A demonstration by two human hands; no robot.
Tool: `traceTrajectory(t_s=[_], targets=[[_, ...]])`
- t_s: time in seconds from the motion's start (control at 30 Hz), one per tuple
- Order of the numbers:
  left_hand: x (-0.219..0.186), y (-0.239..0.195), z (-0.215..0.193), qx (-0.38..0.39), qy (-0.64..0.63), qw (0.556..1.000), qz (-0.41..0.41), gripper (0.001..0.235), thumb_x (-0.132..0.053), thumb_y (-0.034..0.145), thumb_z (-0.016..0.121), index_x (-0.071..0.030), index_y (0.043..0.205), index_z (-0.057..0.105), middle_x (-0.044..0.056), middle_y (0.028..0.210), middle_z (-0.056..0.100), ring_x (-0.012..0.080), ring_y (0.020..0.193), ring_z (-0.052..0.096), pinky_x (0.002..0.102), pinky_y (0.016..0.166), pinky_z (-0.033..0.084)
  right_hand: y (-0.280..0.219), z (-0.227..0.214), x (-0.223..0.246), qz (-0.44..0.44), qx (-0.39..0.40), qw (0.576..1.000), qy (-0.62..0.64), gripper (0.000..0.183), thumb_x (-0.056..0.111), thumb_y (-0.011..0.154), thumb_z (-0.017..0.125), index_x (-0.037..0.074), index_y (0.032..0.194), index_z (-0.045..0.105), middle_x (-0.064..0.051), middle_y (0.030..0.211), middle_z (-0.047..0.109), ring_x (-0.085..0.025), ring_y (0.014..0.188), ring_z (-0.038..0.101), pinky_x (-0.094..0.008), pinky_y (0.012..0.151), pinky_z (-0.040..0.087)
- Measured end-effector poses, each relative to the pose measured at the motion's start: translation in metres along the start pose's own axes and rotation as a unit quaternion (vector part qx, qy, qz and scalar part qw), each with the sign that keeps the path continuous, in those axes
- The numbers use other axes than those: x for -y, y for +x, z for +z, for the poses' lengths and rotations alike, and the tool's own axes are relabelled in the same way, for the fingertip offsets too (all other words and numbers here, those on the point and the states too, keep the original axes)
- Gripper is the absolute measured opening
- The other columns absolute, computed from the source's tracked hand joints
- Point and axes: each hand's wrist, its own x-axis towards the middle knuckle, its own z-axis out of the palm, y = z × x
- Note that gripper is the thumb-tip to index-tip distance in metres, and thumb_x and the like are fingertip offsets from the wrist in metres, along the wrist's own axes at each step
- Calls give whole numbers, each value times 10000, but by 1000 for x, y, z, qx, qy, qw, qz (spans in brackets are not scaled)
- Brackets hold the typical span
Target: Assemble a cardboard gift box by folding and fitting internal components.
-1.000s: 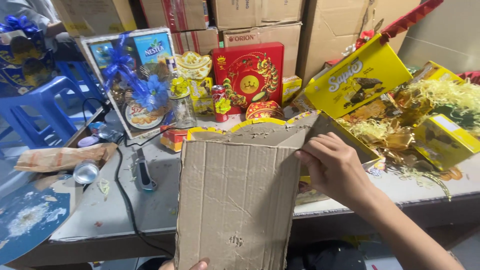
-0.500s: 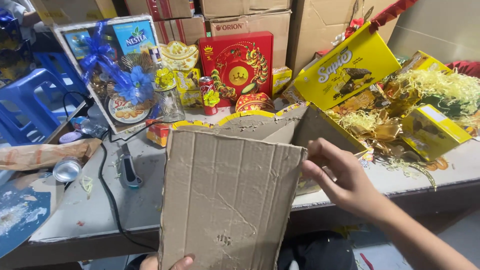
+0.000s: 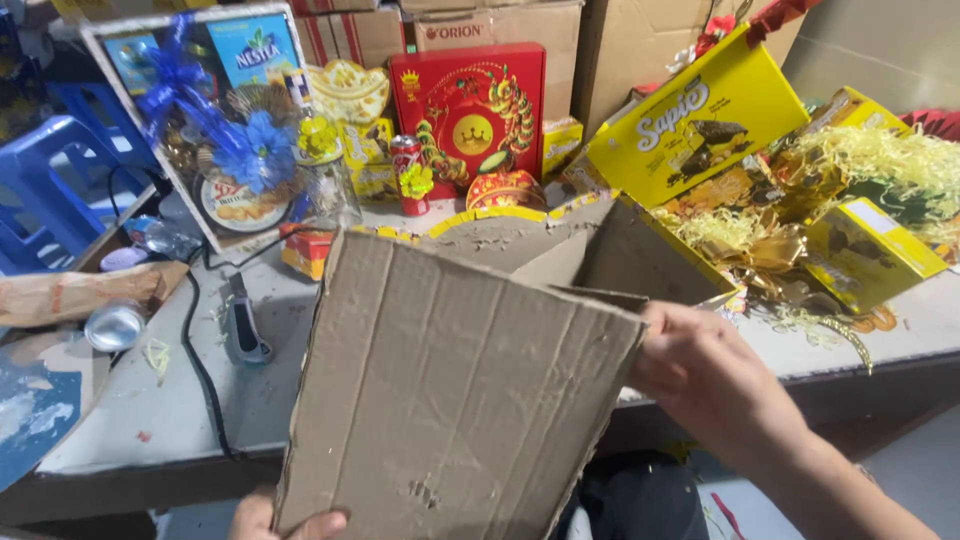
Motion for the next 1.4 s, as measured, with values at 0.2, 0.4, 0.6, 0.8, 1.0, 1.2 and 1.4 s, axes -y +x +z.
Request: traceTrajectory(t_s=[0.2, 0.4, 0.6, 0.8, 1.0, 1.2, 1.4], targets=[[15, 29, -20, -92, 103, 985, 108, 296, -135, 661, 956, 108, 818, 891, 198, 752, 830, 268, 726, 710, 404, 651, 533, 13, -80, 61, -234, -255, 937, -60, 102, 218, 857, 592, 124, 834, 622, -75, 849, 656, -220, 811, 681, -361, 841, 593], [-63, -32, 41, -128, -112, 969, 180, 355, -31, 905, 666, 137, 1216, 699, 195, 1160, 729, 278, 1131, 663, 422, 939, 512, 11, -152, 95, -243, -311, 868, -303, 157, 199, 1110, 578, 75, 1032, 634, -78, 942, 633, -201, 869, 625, -355, 848, 520], [-23, -4, 46, -179, -110, 933, 292, 213, -170, 882, 790, -4, 995, 720, 54, 1002, 719, 124, 960, 636, 252, 892, 512, -20, -247, 62, -231, -351, 711, -564, 232, 172, 1414, 562, 14, 1268, 650, -85, 1053, 605, -184, 937, 557, -355, 856, 433], [-63, -22, 78, -220, -129, 917, 306, 326, -180, 903, 762, 28, 1151, 719, 63, 1120, 710, 132, 1051, 640, 259, 966, 525, 14, -126, 48, -249, -280, 717, -588, 94, 25, 1383, 627, -55, 1340, 653, -122, 1023, 606, -153, 791, 525, -293, 703, 417], [-94, -34, 107, -213, -115, 912, 332, 304, -190, 909, 761, 41, 1099, 708, 119, 1172, 737, 159, 1086, 650, 325, 988, 545, 58, 27, 22, -184, 24, 815, -549, 218, 182, 1071, 564, 53, 1070, 740, -15, 929, 751, -94, 748, 659, -220, 679, 530], [-86, -31, 102, -233, -91, 912, 325, 511, -248, 912, 823, -97, 649, 412, -35, 902, 611, 57, 936, 526, 256, 762, 450, 70, 59, 6, -162, 152, 851, -476, 201, 221, 1037, 631, 60, 1116, 721, -28, 949, 706, -81, 802, 599, -222, 670, 449], [-98, -38, 111, -170, -158, 927, 294, 351, -179, 884, 741, 40, 1156, 716, 103, 1208, 738, 162, 1125, 648, 303, 1012, 512, 73, 59, -7, -206, 199, 841, -460, 232, 207, 1072, 582, 64, 890, 574, -15, 778, 535, -131, 683, 470, -269, 651, 391]])
